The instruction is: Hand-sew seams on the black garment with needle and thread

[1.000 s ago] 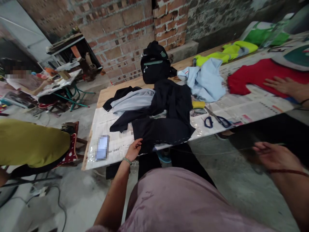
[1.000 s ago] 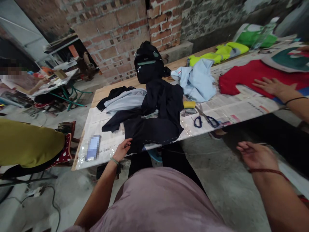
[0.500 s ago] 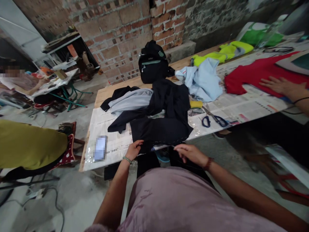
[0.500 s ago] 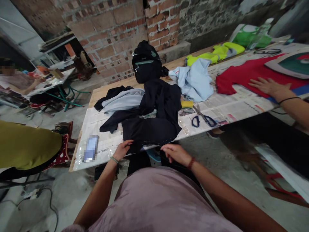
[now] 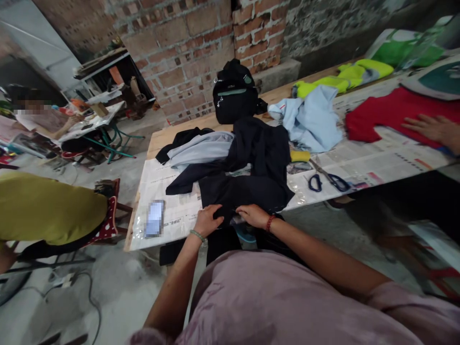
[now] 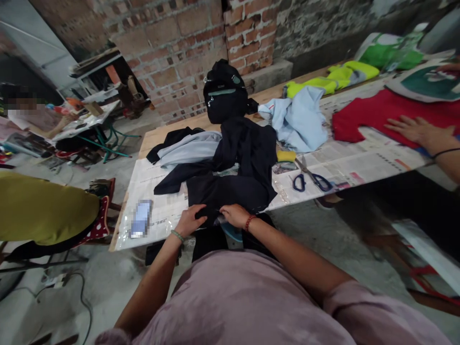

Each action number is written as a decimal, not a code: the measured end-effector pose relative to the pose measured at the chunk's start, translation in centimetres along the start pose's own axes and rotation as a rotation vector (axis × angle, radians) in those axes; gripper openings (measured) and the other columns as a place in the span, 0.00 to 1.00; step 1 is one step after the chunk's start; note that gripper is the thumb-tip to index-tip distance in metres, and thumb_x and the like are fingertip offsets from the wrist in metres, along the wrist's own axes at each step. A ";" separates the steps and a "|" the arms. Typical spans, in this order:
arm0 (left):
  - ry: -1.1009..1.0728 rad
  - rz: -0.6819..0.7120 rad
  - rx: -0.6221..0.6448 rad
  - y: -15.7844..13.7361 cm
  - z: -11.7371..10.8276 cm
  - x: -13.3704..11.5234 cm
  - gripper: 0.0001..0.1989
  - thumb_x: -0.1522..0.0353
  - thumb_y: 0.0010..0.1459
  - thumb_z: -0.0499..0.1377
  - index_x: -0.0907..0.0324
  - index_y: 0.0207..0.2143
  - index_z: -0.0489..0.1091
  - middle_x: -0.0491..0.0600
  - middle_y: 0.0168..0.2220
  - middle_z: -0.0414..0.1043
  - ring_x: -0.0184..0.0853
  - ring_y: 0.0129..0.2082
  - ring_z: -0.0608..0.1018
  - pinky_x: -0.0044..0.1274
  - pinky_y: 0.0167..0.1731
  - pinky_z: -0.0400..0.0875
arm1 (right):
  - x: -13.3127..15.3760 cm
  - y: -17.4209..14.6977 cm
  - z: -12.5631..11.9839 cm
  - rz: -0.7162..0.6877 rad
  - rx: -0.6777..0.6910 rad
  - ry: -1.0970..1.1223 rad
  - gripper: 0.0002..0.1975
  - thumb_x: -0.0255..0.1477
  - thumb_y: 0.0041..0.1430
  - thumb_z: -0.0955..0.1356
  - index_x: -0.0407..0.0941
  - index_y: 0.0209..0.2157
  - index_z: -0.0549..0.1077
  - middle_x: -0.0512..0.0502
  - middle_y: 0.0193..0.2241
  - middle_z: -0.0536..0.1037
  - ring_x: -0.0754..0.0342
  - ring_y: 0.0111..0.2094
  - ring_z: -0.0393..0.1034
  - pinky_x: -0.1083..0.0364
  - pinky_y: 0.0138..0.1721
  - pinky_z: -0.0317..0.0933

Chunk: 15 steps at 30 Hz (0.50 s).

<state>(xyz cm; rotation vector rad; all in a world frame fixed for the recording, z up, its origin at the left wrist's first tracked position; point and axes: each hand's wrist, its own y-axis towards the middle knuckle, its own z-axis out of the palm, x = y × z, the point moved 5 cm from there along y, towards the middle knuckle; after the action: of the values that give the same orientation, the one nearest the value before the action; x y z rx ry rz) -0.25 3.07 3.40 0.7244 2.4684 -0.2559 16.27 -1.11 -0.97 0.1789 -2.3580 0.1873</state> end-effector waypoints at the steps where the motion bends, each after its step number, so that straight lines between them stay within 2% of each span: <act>1: 0.017 -0.016 0.016 0.4 0.2 -0.2 0.22 0.67 0.46 0.59 0.56 0.47 0.65 0.49 0.45 0.68 0.37 0.46 0.68 0.28 0.48 0.60 | -0.1 0.0 0.0 0.006 -0.001 0.006 0.14 0.29 0.56 0.58 0.47 0.39 0.72 0.48 0.37 0.75 0.56 0.38 0.69 0.59 0.40 0.59; 5: 0.069 -0.084 0.056 1.7 1.5 -0.6 0.23 0.65 0.44 0.61 0.57 0.46 0.66 0.49 0.39 0.70 0.36 0.40 0.71 0.26 0.41 0.63 | -0.2 0.2 0.0 0.004 -0.006 0.006 0.14 0.29 0.56 0.59 0.47 0.39 0.72 0.48 0.37 0.75 0.55 0.39 0.69 0.58 0.40 0.59; 10: 0.035 -0.148 0.062 2.0 2.8 -0.1 0.15 0.64 0.44 0.61 0.56 0.38 0.69 0.44 0.31 0.70 0.30 0.31 0.71 0.20 0.34 0.63 | -0.6 0.3 0.1 -0.021 -0.023 0.005 0.14 0.29 0.55 0.59 0.47 0.38 0.73 0.49 0.36 0.76 0.56 0.38 0.69 0.58 0.39 0.59; 15: 0.043 -0.189 0.048 1.7 2.9 0.4 0.12 0.63 0.42 0.62 0.58 0.32 0.72 0.46 0.33 0.69 0.30 0.31 0.70 0.21 0.34 0.63 | -1.0 0.4 0.3 -0.020 -0.050 0.026 0.13 0.30 0.55 0.59 0.47 0.37 0.73 0.49 0.35 0.76 0.57 0.37 0.69 0.59 0.38 0.59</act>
<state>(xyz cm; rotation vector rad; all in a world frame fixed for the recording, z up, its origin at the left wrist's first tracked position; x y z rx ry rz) 1.71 3.73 0.68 0.5205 2.5824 -0.3743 16.66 -0.70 -1.94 0.1751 -2.3318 0.1207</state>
